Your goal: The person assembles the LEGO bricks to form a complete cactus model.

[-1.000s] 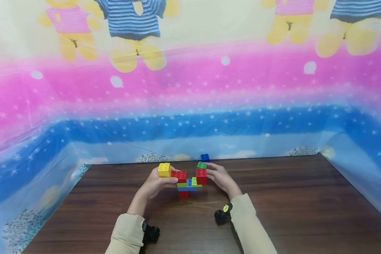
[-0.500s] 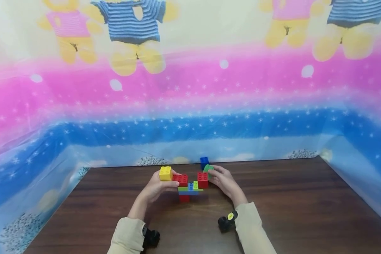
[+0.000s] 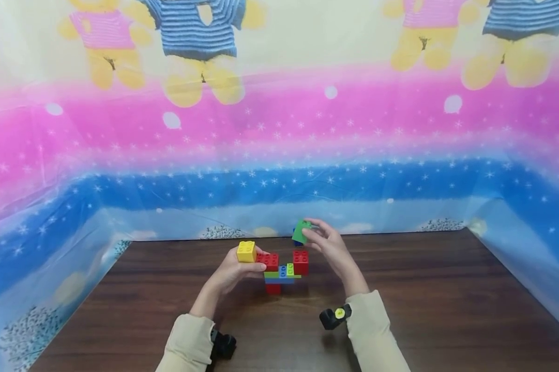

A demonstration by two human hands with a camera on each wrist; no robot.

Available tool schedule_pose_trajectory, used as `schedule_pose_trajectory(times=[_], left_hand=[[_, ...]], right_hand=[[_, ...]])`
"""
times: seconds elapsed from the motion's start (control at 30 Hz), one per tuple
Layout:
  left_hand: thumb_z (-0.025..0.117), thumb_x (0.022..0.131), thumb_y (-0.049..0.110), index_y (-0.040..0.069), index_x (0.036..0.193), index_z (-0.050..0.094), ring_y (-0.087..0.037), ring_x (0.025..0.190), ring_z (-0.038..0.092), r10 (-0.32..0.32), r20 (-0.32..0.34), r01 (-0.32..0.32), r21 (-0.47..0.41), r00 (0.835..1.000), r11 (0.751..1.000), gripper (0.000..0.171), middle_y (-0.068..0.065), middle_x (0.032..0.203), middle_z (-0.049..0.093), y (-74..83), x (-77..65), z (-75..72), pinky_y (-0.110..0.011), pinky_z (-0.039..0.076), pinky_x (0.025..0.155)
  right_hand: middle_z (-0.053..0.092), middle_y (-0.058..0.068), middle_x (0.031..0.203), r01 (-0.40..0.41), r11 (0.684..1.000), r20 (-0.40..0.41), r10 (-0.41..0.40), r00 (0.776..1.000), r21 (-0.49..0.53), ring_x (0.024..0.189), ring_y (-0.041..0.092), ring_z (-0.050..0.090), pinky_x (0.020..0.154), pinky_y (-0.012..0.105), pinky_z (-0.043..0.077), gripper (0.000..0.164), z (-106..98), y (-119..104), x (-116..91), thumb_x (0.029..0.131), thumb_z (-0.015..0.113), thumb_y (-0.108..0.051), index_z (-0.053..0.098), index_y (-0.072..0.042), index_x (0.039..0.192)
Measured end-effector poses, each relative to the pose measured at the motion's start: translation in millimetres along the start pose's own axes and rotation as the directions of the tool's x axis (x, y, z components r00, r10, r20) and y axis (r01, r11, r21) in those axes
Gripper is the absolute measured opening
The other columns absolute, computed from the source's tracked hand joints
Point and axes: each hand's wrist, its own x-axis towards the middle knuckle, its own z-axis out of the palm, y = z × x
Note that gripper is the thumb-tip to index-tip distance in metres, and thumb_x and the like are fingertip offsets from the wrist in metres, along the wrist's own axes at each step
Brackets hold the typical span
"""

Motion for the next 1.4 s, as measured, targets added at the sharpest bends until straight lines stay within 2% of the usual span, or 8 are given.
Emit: schedule_pose_trajectory(times=[0.13,0.23,0.37,0.57,0.83,1.03,1.17,1.4], left_hand=[[0.07,0.084,0.004,-0.006,0.117,0.051,-0.015,0.094,0.066,0.001,0.004,-0.001,0.002,1.0,1.0,0.039,-0.02,0.116,0.061,0.1,0.8,1.7,-0.044,0.058,0.089],[0.07,0.084,0.003,-0.006,0.116,0.052,-0.015,0.094,0.066,0.002,0.003,-0.002,-0.001,1.0,1.0,0.039,-0.019,0.115,0.062,-0.2,1.7,3.4,-0.045,0.058,0.088],[0.071,0.084,0.003,-0.006,0.116,0.052,-0.014,0.092,0.067,0.001,0.007,-0.001,-0.005,1.0,1.0,0.038,-0.017,0.114,0.063,-0.5,2.6,6.0,-0.048,0.057,0.089],[0.071,0.083,0.004,-0.004,0.115,0.053,-0.014,0.092,0.067,0.01,0.01,-0.01,-0.009,1.0,1.0,0.037,-0.012,0.109,0.065,-0.6,2.9,8.7,-0.045,0.059,0.087],[0.071,0.083,0.002,-0.003,0.114,0.053,-0.015,0.092,0.067,0.006,0.002,-0.006,-0.02,1.0,1.0,0.036,-0.006,0.105,0.064,0.3,2.4,11.4,-0.049,0.057,0.088],[0.071,0.084,0.003,-0.003,0.115,0.053,-0.015,0.093,0.066,0.009,0.016,-0.009,-0.024,1.0,1.0,0.036,-0.006,0.105,0.063,0.4,2.1,11.7,-0.053,0.055,0.091],[0.07,0.084,0.002,-0.002,0.115,0.052,-0.015,0.093,0.066,0.008,0.019,-0.008,-0.029,1.0,1.0,0.036,-0.005,0.105,0.063,-0.2,3.0,10.7,-0.05,0.056,0.09],[0.07,0.084,0.001,-0.002,0.115,0.052,-0.013,0.093,0.066,0.003,0.021,-0.002,-0.029,1.0,1.0,0.036,-0.003,0.103,0.062,0.0,2.9,11.9,-0.045,0.058,0.087]], right_hand=[[0.053,0.018,0.136,-0.008,0.998,-0.016,0.007,1.0,-0.07,0.103,0.007,0.063,0.105,0.045,0.048,0.056,4.1,-5.9,0.2,0.098,0.058,-0.027,0.039,-0.007,0.147],[0.05,0.024,0.141,-0.005,0.995,-0.019,0.003,1.0,-0.102,0.111,0.017,0.063,0.107,0.053,0.045,0.055,7.1,-10.0,-0.7,0.097,0.06,-0.027,0.042,-0.008,0.145],[0.052,0.023,0.139,0.034,0.973,0.005,-0.034,0.999,-0.227,0.121,0.031,0.057,0.101,0.049,0.051,0.053,11.6,-16.8,-5.4,0.094,0.064,-0.027,0.047,-0.01,0.141],[0.061,0.018,0.129,0.162,0.9,0.121,-0.123,0.985,-0.405,0.121,0.036,0.057,0.093,0.043,0.054,0.045,22.9,-24.9,-10.4,0.091,0.068,-0.022,0.055,-0.01,0.132],[0.063,0.018,0.126,0.186,0.893,0.167,-0.127,0.978,-0.41,0.119,0.035,0.059,0.092,0.043,0.055,0.044,30.3,-24.7,-12.0,0.09,0.068,-0.02,0.055,-0.009,0.131],[0.061,0.015,0.13,0.207,0.867,0.186,-0.135,0.973,-0.453,0.126,0.036,0.054,0.1,0.053,0.049,0.043,34.6,-24.8,-12.4,0.089,0.07,-0.022,0.057,-0.011,0.129],[0.059,0.015,0.133,0.203,0.861,0.202,-0.12,0.972,-0.466,0.129,0.037,0.051,0.103,0.058,0.045,0.043,36.1,-23.9,-11.7,0.089,0.07,-0.023,0.057,-0.012,0.128],[0.06,0.015,0.134,0.196,0.851,0.211,-0.102,0.972,-0.488,0.129,0.037,0.052,0.103,0.057,0.046,0.043,38.0,-22.6,-12.6,0.09,0.069,-0.026,0.057,-0.011,0.129]])
